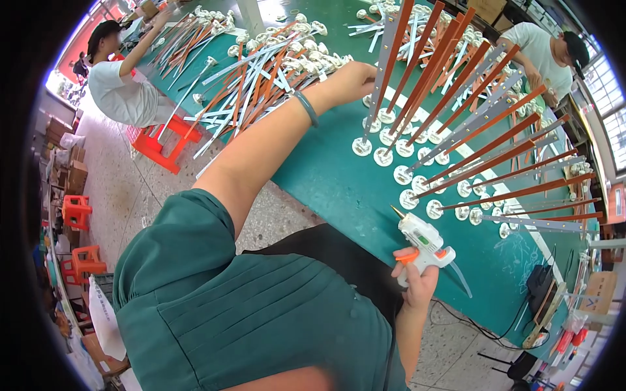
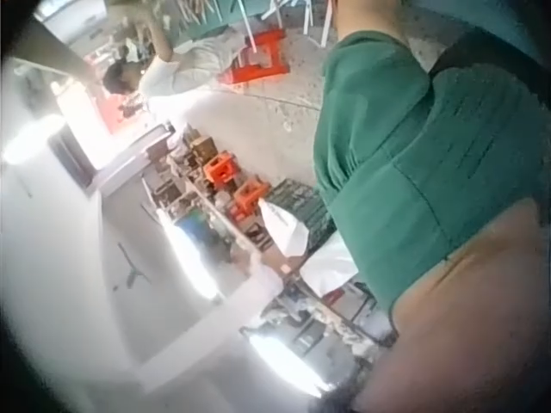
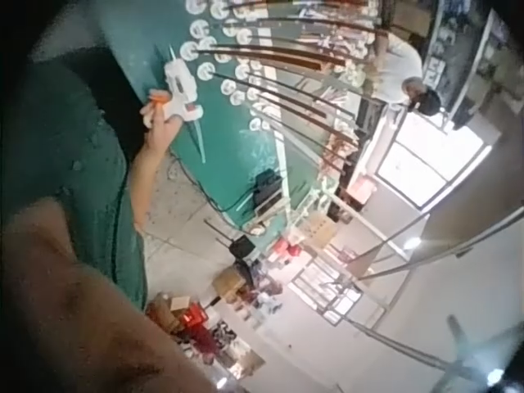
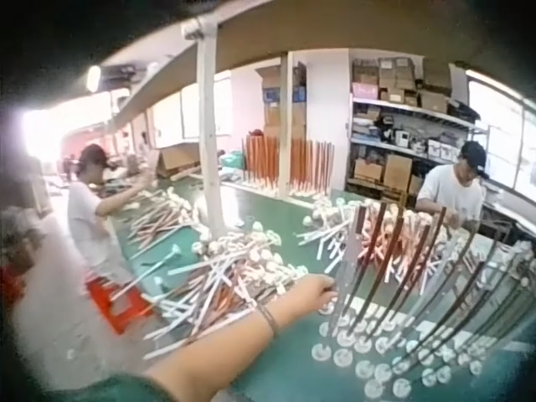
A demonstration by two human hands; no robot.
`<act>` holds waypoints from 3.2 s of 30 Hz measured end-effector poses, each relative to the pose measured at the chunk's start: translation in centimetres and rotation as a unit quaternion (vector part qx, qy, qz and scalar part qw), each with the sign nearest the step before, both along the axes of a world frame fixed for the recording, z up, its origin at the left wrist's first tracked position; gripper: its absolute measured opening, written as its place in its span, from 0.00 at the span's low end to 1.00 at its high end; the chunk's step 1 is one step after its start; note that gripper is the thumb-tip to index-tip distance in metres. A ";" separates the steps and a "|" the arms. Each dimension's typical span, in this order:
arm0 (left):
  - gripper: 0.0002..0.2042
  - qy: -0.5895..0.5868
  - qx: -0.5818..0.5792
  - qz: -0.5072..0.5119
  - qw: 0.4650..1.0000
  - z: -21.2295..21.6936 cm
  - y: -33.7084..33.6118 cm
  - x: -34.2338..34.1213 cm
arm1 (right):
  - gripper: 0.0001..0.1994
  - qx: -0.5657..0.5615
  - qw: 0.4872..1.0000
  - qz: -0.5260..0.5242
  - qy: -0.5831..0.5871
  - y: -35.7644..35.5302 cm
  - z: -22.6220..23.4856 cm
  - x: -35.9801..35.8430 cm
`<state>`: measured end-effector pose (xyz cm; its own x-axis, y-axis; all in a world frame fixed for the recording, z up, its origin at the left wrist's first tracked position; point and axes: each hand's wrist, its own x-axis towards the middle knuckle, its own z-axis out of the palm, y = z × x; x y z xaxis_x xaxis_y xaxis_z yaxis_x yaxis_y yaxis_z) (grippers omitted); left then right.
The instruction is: Assembling LED light strips by using a hot glue gun to attach the strips to plastic bases.
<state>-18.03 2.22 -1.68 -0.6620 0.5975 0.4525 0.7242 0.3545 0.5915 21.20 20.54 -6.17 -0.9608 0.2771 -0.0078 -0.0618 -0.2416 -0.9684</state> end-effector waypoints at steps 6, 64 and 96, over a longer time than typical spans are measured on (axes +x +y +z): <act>0.09 -0.009 0.036 -0.004 0.999 -1.1 -0.7 -0.6 | 0.25 -0.008 1.000 -0.001 -0.007 -0.1 0.1 -0.1; 0.03 0.357 -0.434 0.186 0.806 17.7 -9.4 8.1 | 0.21 0.084 0.991 0.103 -0.017 2.9 -0.9 1.4; 0.34 0.130 0.235 0.143 0.953 8.2 -7.9 5.6 | 0.25 -0.058 0.996 0.031 0.054 1.0 -0.9 0.6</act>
